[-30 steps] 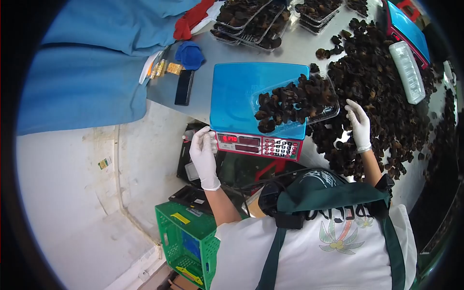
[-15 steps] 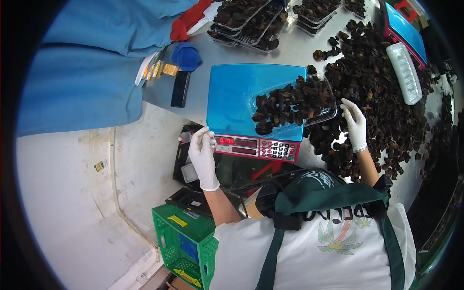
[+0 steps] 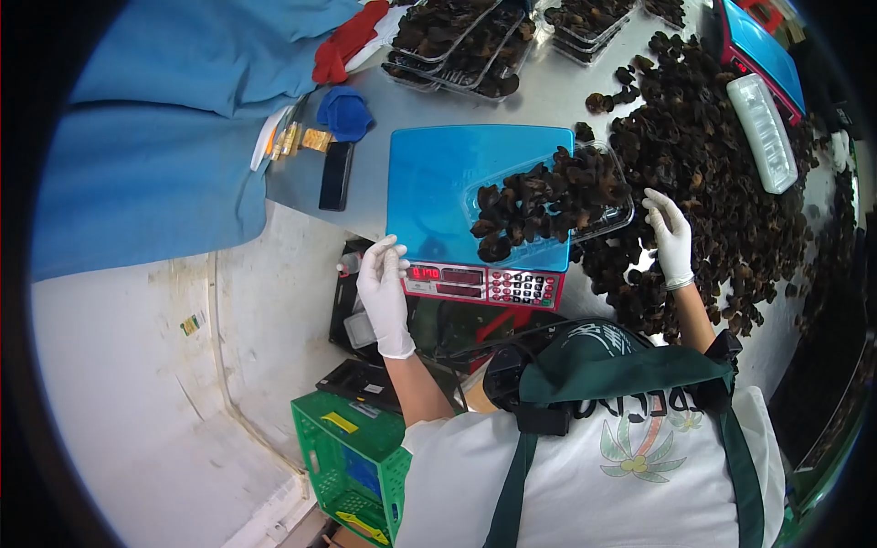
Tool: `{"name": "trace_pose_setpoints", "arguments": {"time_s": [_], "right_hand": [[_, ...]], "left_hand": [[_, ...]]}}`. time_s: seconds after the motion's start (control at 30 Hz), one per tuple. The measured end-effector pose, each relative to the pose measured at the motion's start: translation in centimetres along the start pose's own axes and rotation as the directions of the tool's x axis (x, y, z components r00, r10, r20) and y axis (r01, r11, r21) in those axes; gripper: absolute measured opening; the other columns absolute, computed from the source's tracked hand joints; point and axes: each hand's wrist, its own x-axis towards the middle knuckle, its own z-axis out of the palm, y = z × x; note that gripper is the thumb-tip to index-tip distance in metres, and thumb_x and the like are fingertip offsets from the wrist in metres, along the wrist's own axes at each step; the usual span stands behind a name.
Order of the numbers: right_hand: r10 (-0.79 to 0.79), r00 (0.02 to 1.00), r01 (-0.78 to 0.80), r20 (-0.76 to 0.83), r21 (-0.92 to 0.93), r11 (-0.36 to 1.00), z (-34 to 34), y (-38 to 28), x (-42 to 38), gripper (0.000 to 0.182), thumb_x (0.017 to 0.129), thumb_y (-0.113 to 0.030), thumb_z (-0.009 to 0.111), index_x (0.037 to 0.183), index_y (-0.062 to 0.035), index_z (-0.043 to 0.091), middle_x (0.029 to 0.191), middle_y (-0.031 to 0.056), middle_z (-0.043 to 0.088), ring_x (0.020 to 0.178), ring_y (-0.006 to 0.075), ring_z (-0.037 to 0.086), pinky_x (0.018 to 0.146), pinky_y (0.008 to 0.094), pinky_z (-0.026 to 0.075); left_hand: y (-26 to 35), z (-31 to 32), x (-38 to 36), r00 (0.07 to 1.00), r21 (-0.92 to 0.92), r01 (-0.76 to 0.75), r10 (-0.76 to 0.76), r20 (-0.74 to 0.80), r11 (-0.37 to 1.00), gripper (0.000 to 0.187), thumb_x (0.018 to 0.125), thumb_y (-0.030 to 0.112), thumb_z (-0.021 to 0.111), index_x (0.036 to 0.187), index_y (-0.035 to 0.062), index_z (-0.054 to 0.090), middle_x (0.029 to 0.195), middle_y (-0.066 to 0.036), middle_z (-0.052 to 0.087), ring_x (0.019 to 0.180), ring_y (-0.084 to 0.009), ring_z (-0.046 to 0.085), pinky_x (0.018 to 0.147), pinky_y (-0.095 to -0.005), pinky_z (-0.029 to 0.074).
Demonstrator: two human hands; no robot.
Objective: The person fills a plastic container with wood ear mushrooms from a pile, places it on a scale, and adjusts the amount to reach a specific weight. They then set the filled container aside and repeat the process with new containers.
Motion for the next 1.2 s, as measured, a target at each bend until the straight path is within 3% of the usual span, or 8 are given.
{"name": "trace_pose_setpoints", "arguments": {"time_s": [0.2, 0.4, 0.57, 0.7, 0.8, 0.87, 1.07, 1.2], "right_hand": [[0.047, 0.999, -0.047, 0.003, -0.001, 0.999, 0.1, -0.1, -0.3, 0.028, 0.09, -0.006, 0.052, 0.118, -0.0048, 0.058, 0.098, 0.0013, 0.062, 0.076, 0.0037, 0.051, 0.068, 0.017, 0.043], [-0.001, 1.0, 0.001, -0.007, -0.059, 0.998, -0.1, 0.2, -0.1, 0.028, 0.09, -0.005, 0.052, 0.117, -0.0039, 0.058, 0.1, 0.0036, 0.063, 0.079, 0.0059, 0.054, 0.072, 0.0195, 0.045], [-0.038, 0.999, 0.039, 0.012, -0.088, 0.995, 0.0, 0.5, 0.0, 0.027, 0.09, -0.006, 0.052, 0.116, -0.0022, 0.058, 0.104, 0.0067, 0.063, 0.092, 0.0108, 0.059, 0.077, 0.0227, 0.046], [0.032, 0.999, -0.031, 0.017, -0.048, 0.998, 0.1, 0.2, -0.5, 0.028, 0.09, -0.006, 0.052, 0.117, -0.0028, 0.057, 0.105, 0.0066, 0.063, 0.096, 0.0117, 0.059, 0.08, 0.0242, 0.047], [0.1, 0.995, -0.1, 0.002, 0.002, 0.995, 0.2, -0.3, -0.9, 0.028, 0.09, -0.008, 0.052, 0.117, -0.0062, 0.058, 0.101, 0.0033, 0.063, 0.083, 0.0066, 0.055, 0.068, 0.0191, 0.045], [0.04, 0.999, -0.04, -0.007, 0.019, 0.999, 0.3, 0.5, -0.7, 0.028, 0.09, -0.008, 0.053, 0.117, -0.007, 0.059, 0.099, 0.0019, 0.063, 0.077, 0.0049, 0.053, 0.064, 0.0174, 0.043], [0.039, 0.999, -0.039, 0.018, 0.013, 0.999, 0.5, 0.7, -1.2, 0.028, 0.09, -0.007, 0.052, 0.117, -0.0038, 0.058, 0.102, 0.0064, 0.064, 0.092, 0.0114, 0.058, 0.08, 0.0242, 0.046], [0.094, 0.995, -0.094, 0.04, -0.016, 0.995, 0.4, 0.8, -1.2, 0.028, 0.091, -0.008, 0.053, 0.118, -0.0036, 0.057, 0.103, 0.0052, 0.063, 0.088, 0.0087, 0.057, 0.077, 0.0222, 0.045]], "left_hand": [[0.6, 0.6, 0.4, 1.0, 0.019, 0.008, -0.008, 0.012, 1.0, 0.018, 0.092, 0.007, 0.049, 0.107, 0.0014, 0.059, 0.09, -0.004, 0.061, 0.072, -0.0059, 0.053, 0.064, -0.019, 0.042], [0.8, 1.2, 0.6, 0.999, 0.038, 0.033, -0.033, 0.015, 0.999, 0.019, 0.092, 0.007, 0.049, 0.107, 0.0016, 0.059, 0.091, -0.005, 0.062, 0.073, -0.0068, 0.053, 0.065, -0.0198, 0.043], [0.7, 1.3, 0.4, 0.999, 0.073, 0.038, -0.039, 0.016, 0.997, 0.02, 0.093, 0.01, 0.049, 0.108, 0.003, 0.059, 0.091, -0.004, 0.062, 0.072, -0.0064, 0.053, 0.064, -0.0191, 0.043], [0.6, 1.6, 0.3, 0.999, 0.063, 0.03, -0.031, 0.025, 0.998, 0.02, 0.093, 0.009, 0.05, 0.109, 0.003, 0.059, 0.091, -0.005, 0.062, 0.073, -0.0078, 0.054, 0.065, -0.02, 0.044], [0.3, 1.8, 0.2, 0.999, 0.056, 0.028, -0.03, 0.036, 0.998, 0.02, 0.093, 0.009, 0.049, 0.109, 0.0021, 0.059, 0.093, -0.007, 0.061, 0.075, -0.009, 0.055, 0.067, -0.0212, 0.046], [0.3, 1.8, 0.1, 0.998, 0.048, 0.039, -0.041, 0.04, 0.998, 0.02, 0.093, 0.009, 0.049, 0.109, 0.0017, 0.059, 0.094, -0.007, 0.061, 0.075, -0.0095, 0.055, 0.067, -0.0216, 0.046], [0.1, 1.8, 0.3, 0.999, 0.074, 0.011, -0.014, 0.037, 0.997, 0.021, 0.093, 0.012, 0.049, 0.11, 0.0028, 0.059, 0.093, -0.006, 0.063, 0.075, -0.0085, 0.056, 0.066, -0.0213, 0.045], [-0.6, 1.1, 1.2, 0.999, 0.179, 0.039, -0.037, -0.009, 0.983, 0.02, 0.091, 0.006, 0.05, 0.109, 0.0014, 0.059, 0.096, -0.009, 0.063, 0.077, -0.0114, 0.056, 0.068, -0.0238, 0.045]]}}
